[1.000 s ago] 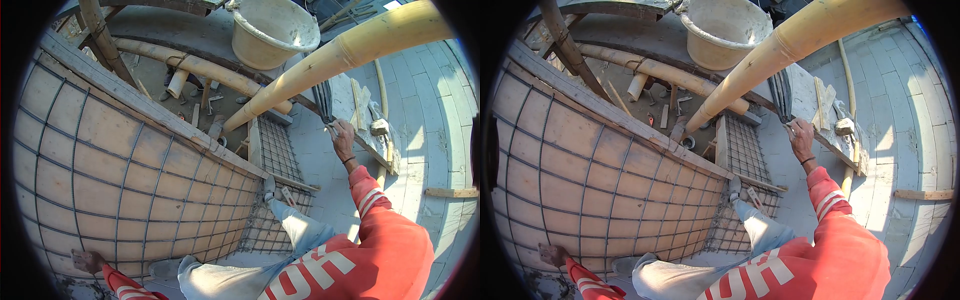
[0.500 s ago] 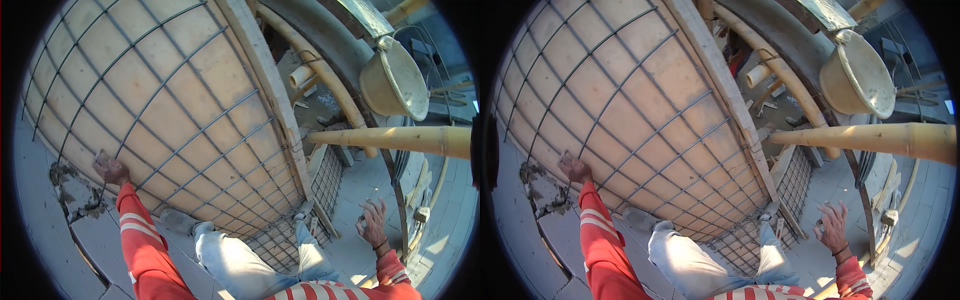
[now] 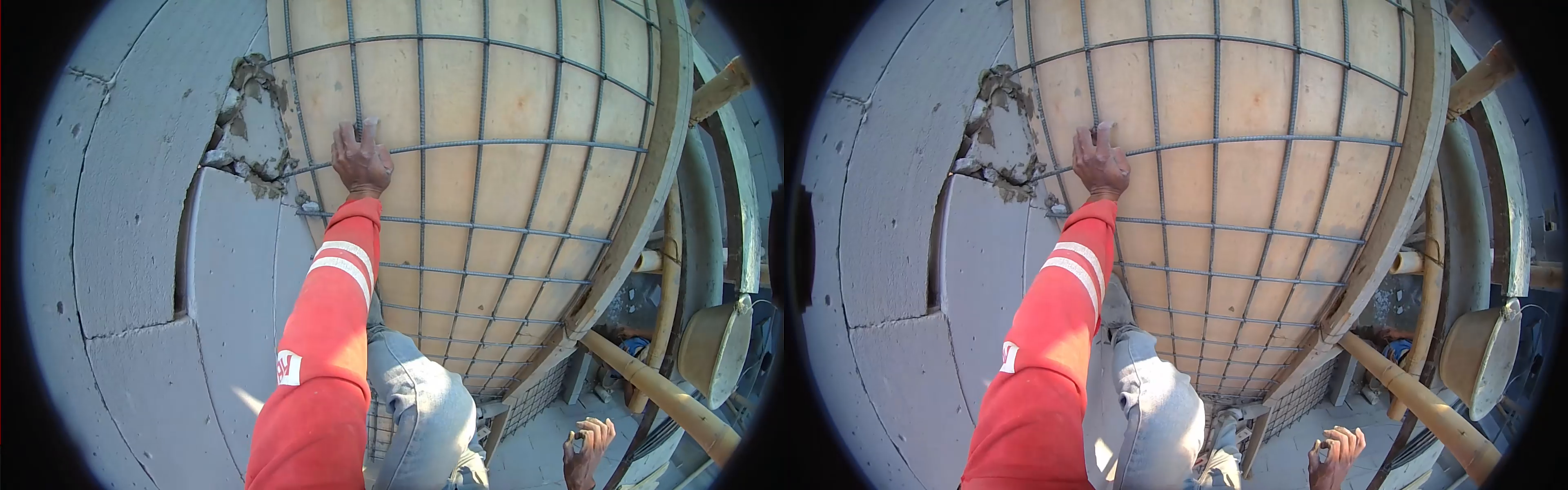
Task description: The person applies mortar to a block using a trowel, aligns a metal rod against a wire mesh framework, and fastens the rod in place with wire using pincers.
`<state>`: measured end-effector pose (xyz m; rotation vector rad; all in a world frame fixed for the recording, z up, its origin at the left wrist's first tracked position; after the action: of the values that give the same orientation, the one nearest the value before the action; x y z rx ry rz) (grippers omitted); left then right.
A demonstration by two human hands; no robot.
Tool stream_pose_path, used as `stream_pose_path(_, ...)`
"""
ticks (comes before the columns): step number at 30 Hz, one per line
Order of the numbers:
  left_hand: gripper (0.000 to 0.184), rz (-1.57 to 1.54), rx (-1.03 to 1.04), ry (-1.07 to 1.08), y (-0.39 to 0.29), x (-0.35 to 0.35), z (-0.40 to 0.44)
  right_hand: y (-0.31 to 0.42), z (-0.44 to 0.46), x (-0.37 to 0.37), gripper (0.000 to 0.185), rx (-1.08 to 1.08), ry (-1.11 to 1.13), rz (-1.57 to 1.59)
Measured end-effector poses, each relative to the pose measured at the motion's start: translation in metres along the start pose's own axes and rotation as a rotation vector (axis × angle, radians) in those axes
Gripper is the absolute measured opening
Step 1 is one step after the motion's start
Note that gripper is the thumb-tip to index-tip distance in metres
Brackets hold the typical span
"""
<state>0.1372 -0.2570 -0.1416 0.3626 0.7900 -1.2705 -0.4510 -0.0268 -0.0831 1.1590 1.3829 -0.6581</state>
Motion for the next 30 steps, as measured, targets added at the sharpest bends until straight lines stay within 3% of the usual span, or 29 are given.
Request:
stream_pose_path(1,0.047,0.023,-0.013,-0.010,0.002,-0.001,0.004,0.007,0.006,-0.013,0.015,-0.115,-0.110,-0.050)
stream_pose_path(4,0.049,-0.002,-0.002,-0.011,-0.003,-0.004,-0.003,0.005,0.023,-0.047,0.016,-0.034,-0.143,0.100)
stream_pose_path(6,0.050,-0.014,-0.007,-0.007,-0.001,-0.004,0.001,0.032,0.048,-0.067,0.010,-0.149,-0.103,0.000)
stream_pose_path(8,0.051,-0.008,-0.019,0.007,0.002,-0.004,0.001,0.021,0.049,-0.097,0.007,-0.050,-0.455,0.202)
stream_pose_path(9,0.051,-0.015,-0.014,0.001,0.001,-0.006,0.002,-0.001,0.043,-0.090,0.016,0.182,-0.441,0.245)
stream_pose_path(13,0.051,-0.035,-0.006,-0.007,-0.001,-0.007,0.002,-0.008,0.052,-0.108,0.011,-0.039,-0.512,0.145)
stream_pose_path(14,0.051,-0.038,-0.006,-0.003,0.000,-0.007,0.002,-0.008,0.056,-0.108,0.011,-0.035,-0.510,0.143)
stream_pose_path(16,0.051,-0.028,-0.010,0.007,0.000,-0.005,0.002,0.003,0.087,-0.130,0.021,0.147,-0.744,0.471)
stream_pose_path(18,0.052,-0.026,-0.013,0.012,0.000,-0.005,0.002,0.037,0.138,-0.127,0.019,0.098,-0.696,0.587)
stream_pose_path(20,0.052,-0.021,-0.006,0.014,0.000,-0.003,0.003,0.056,0.187,-0.085,0.012,0.167,-0.555,0.920)
stream_pose_path(24,0.053,-0.034,-0.002,0.011,-0.001,-0.002,0.000,0.093,0.284,0.017,0.017,0.298,-0.137,1.309)
stream_pose_path(30,0.055,-0.030,-0.005,0.045,0.003,0.001,0.000,0.126,0.355,0.068,0.021,0.230,-0.194,1.085)
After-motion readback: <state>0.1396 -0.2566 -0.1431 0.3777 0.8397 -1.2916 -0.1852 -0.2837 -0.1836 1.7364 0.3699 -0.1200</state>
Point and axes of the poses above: each hand's wrist, its own z-axis towards the middle knuckle, its own x-axis out of the palm, y = z × x, the point moved 8 cm from there along z, towards the middle knuckle, and after that the axes turned 1 degree about y, right-handed, at the moved point
